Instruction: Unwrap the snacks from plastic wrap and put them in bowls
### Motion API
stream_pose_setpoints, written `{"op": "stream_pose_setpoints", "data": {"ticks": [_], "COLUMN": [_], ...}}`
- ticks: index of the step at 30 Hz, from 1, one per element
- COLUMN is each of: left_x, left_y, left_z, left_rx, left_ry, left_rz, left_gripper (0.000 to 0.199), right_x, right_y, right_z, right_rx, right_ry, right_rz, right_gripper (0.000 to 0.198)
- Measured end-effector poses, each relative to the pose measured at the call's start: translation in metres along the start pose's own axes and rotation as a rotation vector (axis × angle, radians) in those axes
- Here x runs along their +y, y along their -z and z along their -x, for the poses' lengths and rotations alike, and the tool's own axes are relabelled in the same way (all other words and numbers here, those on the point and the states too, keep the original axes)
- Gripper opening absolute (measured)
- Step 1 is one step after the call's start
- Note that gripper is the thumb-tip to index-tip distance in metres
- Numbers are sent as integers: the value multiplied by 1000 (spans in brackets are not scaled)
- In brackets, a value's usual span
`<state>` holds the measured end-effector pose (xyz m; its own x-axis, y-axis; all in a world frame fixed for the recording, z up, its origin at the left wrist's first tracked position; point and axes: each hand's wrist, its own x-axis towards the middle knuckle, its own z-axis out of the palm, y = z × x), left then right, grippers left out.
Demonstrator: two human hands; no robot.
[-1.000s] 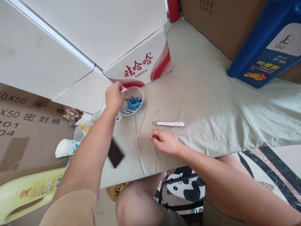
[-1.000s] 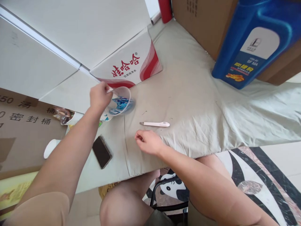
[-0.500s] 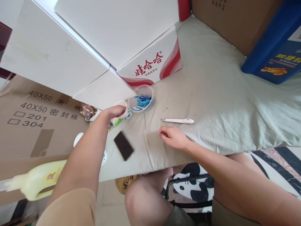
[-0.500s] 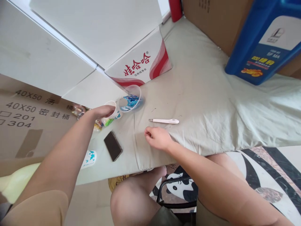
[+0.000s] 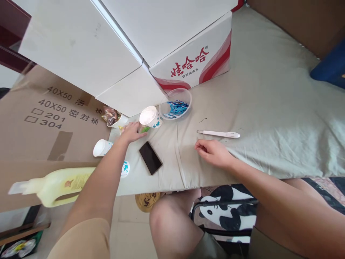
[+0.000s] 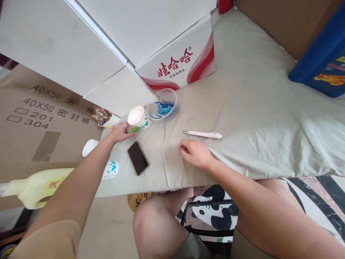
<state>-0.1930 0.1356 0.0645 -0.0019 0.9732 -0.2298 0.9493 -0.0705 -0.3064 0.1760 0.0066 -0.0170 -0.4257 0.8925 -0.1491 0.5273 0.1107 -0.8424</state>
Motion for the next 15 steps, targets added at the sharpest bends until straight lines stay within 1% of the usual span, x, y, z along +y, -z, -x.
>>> {"op": "stream_pose_setpoints", "data": {"ticks": [2, 4, 6, 8, 10, 12, 13, 15], "left_x": [11, 20, 22, 18, 9, 1, -2, -4], "left_y": [-12, -13, -9, -4, 0, 1, 1, 2], "left_z": [0, 0, 1, 4, 10, 18, 22, 33], "left_rx": [-1, 25, 53, 95, 169, 270, 341, 523], "left_ry": [-40, -41, -10, 54, 153, 268, 328, 445], "left_rz": [-108, -177, -175, -106, 22, 211, 334, 644], "left_gripper": [45, 36, 33, 28, 21, 14, 13, 15], "right_x": [0, 0, 1, 1, 2, 2, 1, 1], "right_y": [0, 0, 1, 1, 1, 1, 1, 1], "right_z": [0, 1, 0, 0, 0, 1, 2, 4], "right_rx": [9, 14, 10, 0, -6, -7, -9, -13], "right_ry": [1, 4, 13, 25, 35, 39, 38, 36], "right_rz": [10, 13, 10, 4, 2, 7, 12, 25], "right_gripper": [20, 21, 20, 21, 21, 22, 22, 22]}}
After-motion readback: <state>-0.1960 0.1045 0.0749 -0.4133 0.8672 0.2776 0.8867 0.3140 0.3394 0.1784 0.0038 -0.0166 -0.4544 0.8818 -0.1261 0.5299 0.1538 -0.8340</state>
